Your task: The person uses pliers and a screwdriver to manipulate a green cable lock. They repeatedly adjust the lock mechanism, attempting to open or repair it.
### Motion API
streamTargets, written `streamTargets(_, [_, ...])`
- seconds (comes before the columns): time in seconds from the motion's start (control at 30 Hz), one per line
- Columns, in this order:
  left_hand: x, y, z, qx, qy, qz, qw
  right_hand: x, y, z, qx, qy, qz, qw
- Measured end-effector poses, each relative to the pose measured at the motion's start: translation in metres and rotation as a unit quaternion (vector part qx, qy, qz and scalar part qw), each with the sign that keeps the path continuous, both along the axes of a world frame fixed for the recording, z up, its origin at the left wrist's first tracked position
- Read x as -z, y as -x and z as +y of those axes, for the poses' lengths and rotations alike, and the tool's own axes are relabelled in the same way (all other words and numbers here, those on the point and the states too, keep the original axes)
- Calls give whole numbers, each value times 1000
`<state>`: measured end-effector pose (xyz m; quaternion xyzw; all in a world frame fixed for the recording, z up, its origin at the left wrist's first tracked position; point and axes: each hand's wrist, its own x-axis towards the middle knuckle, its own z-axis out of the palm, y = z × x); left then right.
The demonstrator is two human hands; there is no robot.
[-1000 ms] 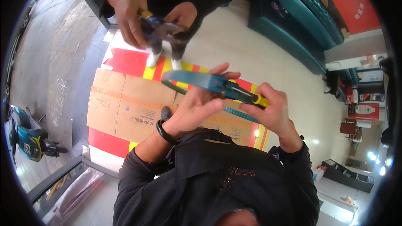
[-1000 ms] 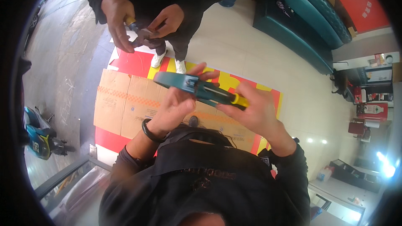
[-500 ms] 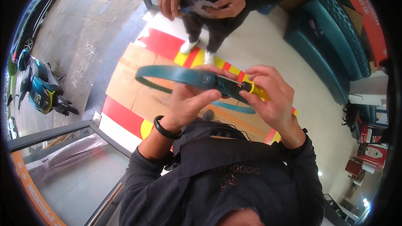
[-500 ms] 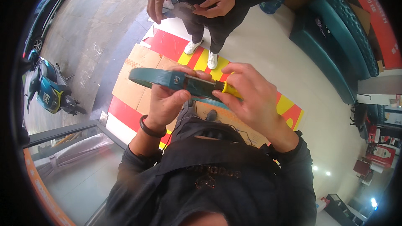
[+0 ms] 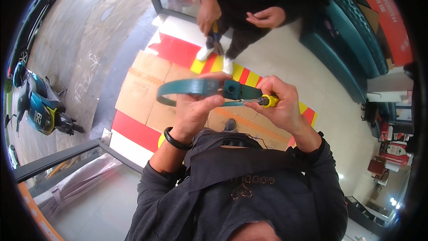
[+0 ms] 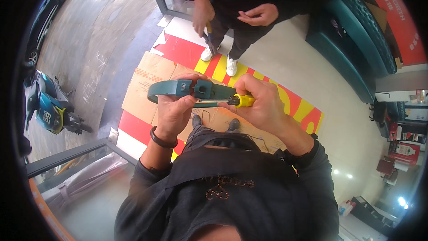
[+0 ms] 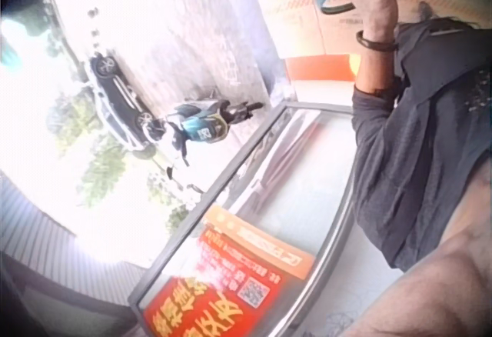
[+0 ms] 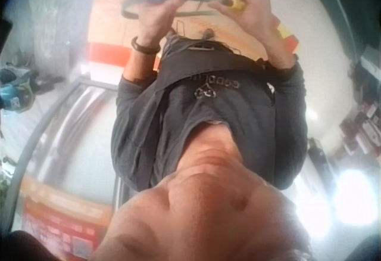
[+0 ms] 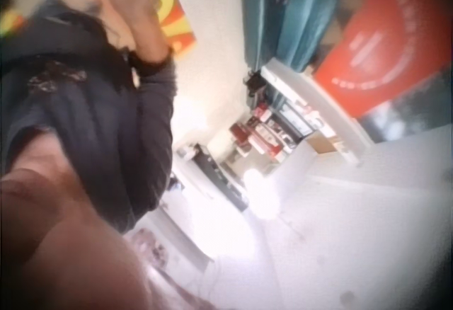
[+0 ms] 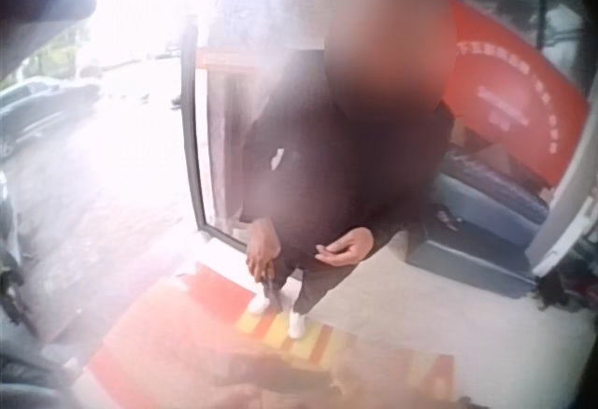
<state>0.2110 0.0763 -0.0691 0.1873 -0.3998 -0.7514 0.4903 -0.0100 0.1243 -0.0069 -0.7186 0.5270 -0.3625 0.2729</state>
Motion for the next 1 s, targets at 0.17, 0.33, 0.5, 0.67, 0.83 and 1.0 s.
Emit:
streamTargets(0.17, [2,-53,-21,15,-2,16,1000,-3,-60,-18,4,-49,-26,998])
streamTargets(0.33, [-2,-77,-30,48,9,63,997,-7,-100,-21,21,-89,-39,995])
streamTargets(0.5, [2,-91,-33,42,-4,81,996,-18,-114,-29,20,31,36,999])
streamTargets(0.67, [7,-95,-37,25,-48,149,987,-46,-105,-28,63,-39,105,992])
streamTargets(0.83, [7,-91,-34,43,-66,165,983,-51,-103,-23,35,-36,57,997])
streamTargets(1.0, [5,-85,-23,35,-68,128,989,-52,-92,-11,34,-52,26,998])
